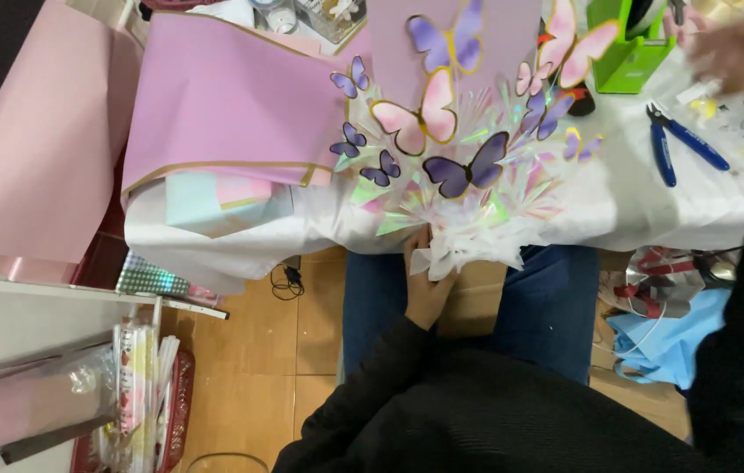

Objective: The person wraps a rectangular cardboard box with a sheet of pink paper featuring butterfly designs. They fold the paper around the box, tuck the edges, and secure the wrapping with tape. The person then smooths the paper and folds the ends to complete the package.

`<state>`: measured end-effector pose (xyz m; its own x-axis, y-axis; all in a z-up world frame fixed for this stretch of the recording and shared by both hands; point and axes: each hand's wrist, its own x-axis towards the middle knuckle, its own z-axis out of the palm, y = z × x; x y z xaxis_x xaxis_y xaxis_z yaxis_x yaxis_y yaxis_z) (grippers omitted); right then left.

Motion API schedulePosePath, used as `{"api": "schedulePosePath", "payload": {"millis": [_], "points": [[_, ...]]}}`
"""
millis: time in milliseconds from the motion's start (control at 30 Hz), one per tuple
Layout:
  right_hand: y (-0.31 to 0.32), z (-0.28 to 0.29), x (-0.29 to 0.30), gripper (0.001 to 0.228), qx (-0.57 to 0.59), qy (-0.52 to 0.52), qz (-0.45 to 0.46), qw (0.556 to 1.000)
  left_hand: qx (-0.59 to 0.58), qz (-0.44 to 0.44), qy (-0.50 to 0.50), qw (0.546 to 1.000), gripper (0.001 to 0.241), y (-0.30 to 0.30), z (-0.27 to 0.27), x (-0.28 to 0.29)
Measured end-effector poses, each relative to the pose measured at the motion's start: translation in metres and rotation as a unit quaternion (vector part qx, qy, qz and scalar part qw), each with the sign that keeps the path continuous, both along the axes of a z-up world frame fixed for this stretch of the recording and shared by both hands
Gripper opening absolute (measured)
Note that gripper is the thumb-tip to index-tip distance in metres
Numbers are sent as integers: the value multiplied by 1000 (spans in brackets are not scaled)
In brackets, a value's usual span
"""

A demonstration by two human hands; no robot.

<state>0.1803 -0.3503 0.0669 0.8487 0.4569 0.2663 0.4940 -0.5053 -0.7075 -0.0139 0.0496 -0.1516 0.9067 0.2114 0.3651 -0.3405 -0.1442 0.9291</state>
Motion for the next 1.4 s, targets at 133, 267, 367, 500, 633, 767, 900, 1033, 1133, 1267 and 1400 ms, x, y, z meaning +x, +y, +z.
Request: {"api": "schedulePosePath", "payload": {"millis": [133,267,367,500,633,767,900,1033,1133,1267,1400], "points": [[120,-37,-122,43,-10,200,-28,979,102,49,-65,991,86,19,24,-5],[138,-187,-156,69,197,216,-69,954,93,-25,-17,995,104,41,16,-7],[174,-185,-169,82,269,188,-88,941,87,-64,-5,994,120,50,3,1],[180,-196,-164,89,213,113,-114,964,45,-110,36,992,124,57,-4,4],[181,-215,-159,79,220,96,-117,964,5,-116,19,993,105,42,27,0],[180,-209,-164,71,235,87,-115,961,-46,-98,24,994,99,35,-16,4],[179,-214,-161,78,236,110,-130,957,-87,-61,53,993,93,27,-10,1],[179,-222,-157,72,250,113,-125,954,-144,-54,95,983,81,24,14,-7],[181,-222,-158,65,249,102,-125,955,-155,-46,100,982,77,23,11,-4],[190,-204,-167,77,248,120,-132,952,-166,-43,105,979,75,24,6,-5],[189,-209,-178,81,248,101,-125,955,-156,-49,70,984,68,30,-2,-4]]}}
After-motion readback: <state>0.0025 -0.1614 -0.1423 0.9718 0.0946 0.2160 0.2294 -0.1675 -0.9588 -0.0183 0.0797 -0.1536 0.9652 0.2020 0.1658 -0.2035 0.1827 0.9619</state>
